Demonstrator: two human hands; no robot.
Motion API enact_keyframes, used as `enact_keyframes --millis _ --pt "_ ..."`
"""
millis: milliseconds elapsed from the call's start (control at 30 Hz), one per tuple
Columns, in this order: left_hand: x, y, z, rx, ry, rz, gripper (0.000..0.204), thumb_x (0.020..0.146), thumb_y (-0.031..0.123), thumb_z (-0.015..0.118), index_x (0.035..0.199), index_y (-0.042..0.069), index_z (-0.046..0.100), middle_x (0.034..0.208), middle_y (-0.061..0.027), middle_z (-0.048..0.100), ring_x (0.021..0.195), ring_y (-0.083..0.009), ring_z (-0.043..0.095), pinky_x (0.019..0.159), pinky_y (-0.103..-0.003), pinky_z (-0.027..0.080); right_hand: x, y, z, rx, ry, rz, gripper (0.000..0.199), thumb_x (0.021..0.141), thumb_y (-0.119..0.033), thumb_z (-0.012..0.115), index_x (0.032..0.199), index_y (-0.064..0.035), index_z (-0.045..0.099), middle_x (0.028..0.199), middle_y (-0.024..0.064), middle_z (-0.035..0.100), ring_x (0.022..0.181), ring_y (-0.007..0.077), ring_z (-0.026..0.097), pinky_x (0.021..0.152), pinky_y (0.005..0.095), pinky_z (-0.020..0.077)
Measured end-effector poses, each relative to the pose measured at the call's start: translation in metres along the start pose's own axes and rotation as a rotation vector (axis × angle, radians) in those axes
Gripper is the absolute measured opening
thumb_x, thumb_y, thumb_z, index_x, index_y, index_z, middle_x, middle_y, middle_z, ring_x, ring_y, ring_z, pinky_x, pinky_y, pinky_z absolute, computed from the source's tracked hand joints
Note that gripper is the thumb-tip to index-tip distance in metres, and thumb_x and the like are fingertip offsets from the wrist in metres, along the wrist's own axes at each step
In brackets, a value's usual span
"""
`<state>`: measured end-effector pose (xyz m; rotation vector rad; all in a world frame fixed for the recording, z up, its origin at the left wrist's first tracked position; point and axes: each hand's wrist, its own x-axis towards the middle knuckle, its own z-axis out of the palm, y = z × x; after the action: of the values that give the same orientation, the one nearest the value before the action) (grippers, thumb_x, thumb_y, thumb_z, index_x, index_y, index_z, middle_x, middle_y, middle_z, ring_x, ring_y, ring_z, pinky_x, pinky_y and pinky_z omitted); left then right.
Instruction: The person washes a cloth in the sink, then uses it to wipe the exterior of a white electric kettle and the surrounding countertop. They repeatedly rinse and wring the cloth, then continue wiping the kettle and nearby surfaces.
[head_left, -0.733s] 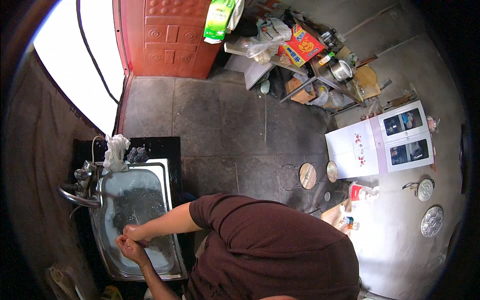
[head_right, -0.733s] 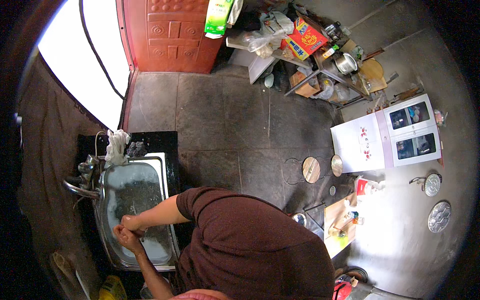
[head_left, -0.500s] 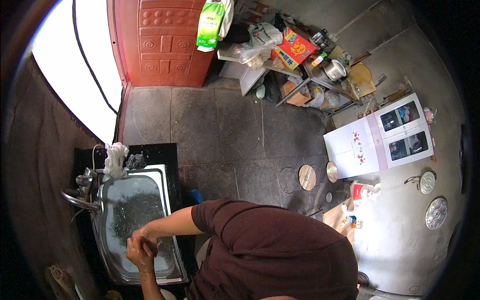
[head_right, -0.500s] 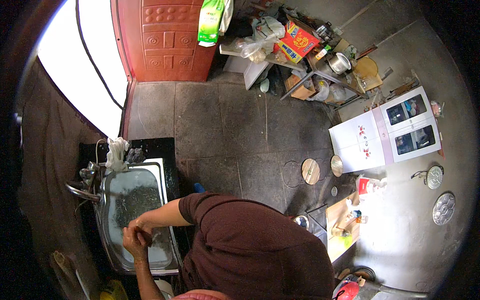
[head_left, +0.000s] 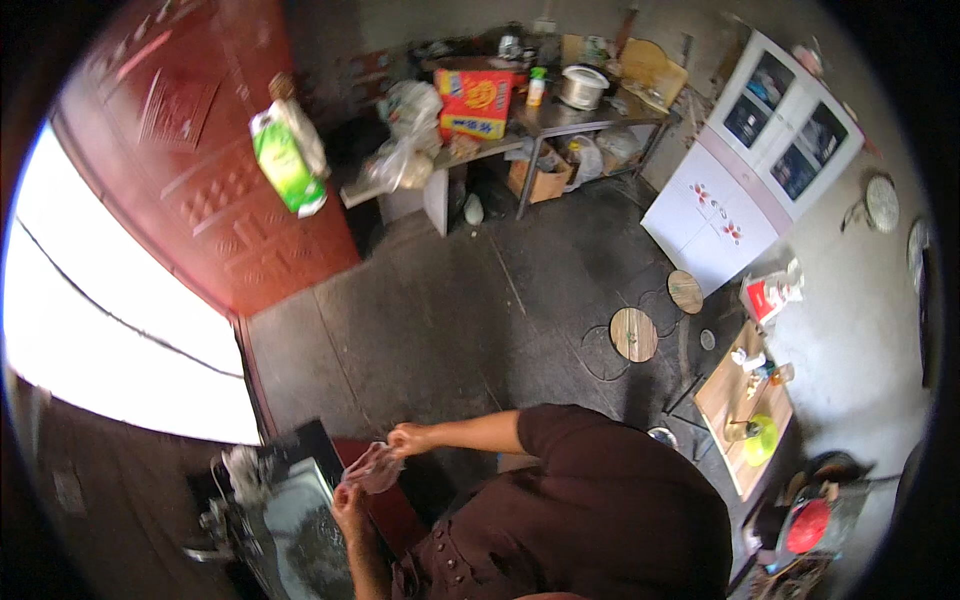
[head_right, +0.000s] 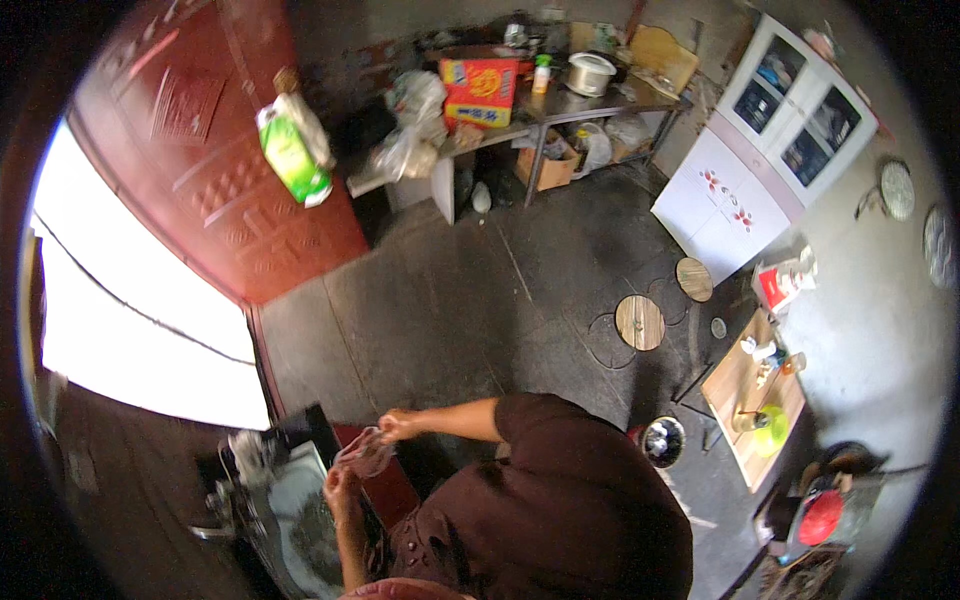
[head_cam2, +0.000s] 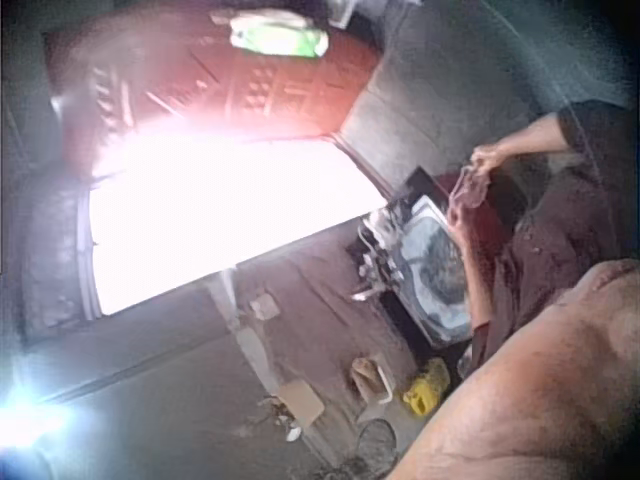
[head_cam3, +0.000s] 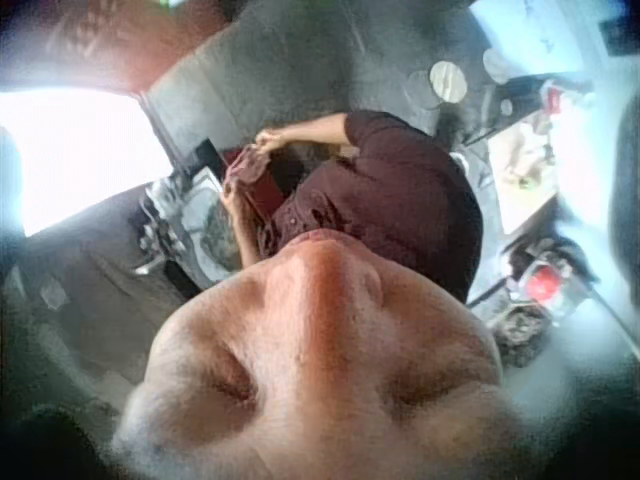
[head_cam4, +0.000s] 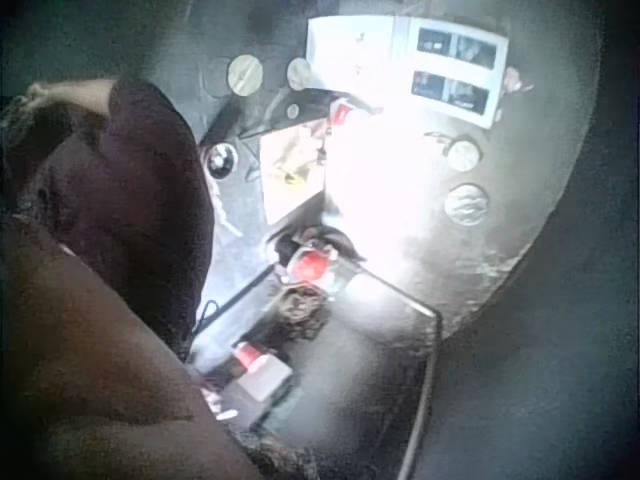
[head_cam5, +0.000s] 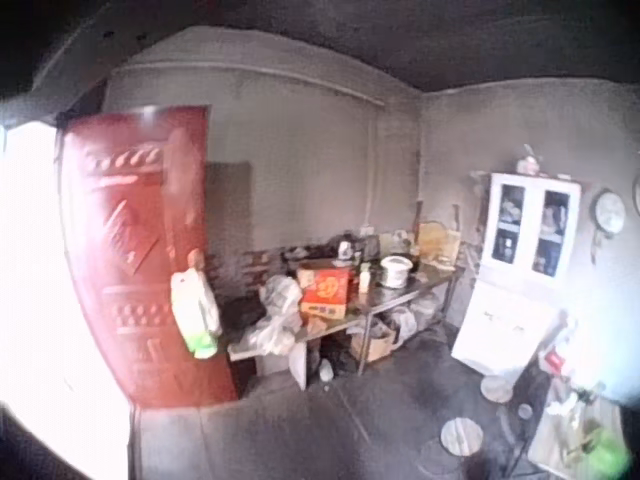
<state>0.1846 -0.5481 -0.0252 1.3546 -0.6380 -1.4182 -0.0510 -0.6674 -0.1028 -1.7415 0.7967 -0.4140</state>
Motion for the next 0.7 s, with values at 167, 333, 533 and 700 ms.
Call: enact_keyframes --millis 167,333,533,700 --pt "0.080 -0.004 0.191 0.201 -0.095 -0.055 0.012 0.087 0.015 0.066 0.083 0.007 0.058 0.071 0.0034 0.054 0.061 -0.0076 0.051 0.057 -0.021 0.042 -0.108 0.045 -0.132 0.068 0.547 0.037 0.026 0.075 -0.021 0.071 0.079 -0.0062 0.050 0.073 0.0067 0.051 0.068 0.0178 0.049 0.060 0.0355 0.0415" --pt "0.115 0.004 0.390 0.169 -0.358 0.039 0.012 0.089 0.015 0.065 0.088 0.003 0.065 0.073 0.0029 0.060 0.064 -0.0061 0.053 0.054 -0.022 0.041 -0.219 0.044 -0.265 -0.127 0.844 0.125 0.041 0.078 -0.021 0.069 0.111 -0.0053 0.050 0.105 0.0096 0.056 0.100 0.0217 0.055 0.085 0.0339 0.0461" --pt "0.134 0.005 0.576 0.736 -0.754 0.520 0.025 0.081 0.008 0.060 0.105 0.002 0.063 0.082 -0.0104 0.064 0.071 -0.0220 0.063 0.063 -0.031 0.050 -0.276 0.072 -0.362 0.837 0.850 0.207 0.030 0.097 -0.024 0.052 0.116 -0.0034 0.059 0.110 0.0069 0.063 0.100 0.0165 0.059 0.090 0.0330 0.0454" --pt "0.139 -0.013 0.703 1.031 -1.096 0.892 0.047 0.078 0.011 0.063 0.124 0.015 0.052 0.108 -0.0171 0.053 0.088 -0.0366 0.062 0.071 -0.043 0.053 -0.311 0.126 -0.449 1.070 1.006 -0.043 0.047 0.096 -0.044 0.049 0.127 -0.0090 0.050 0.123 0.0073 0.055 0.106 0.0192 0.055 0.089 0.0384 0.0456"
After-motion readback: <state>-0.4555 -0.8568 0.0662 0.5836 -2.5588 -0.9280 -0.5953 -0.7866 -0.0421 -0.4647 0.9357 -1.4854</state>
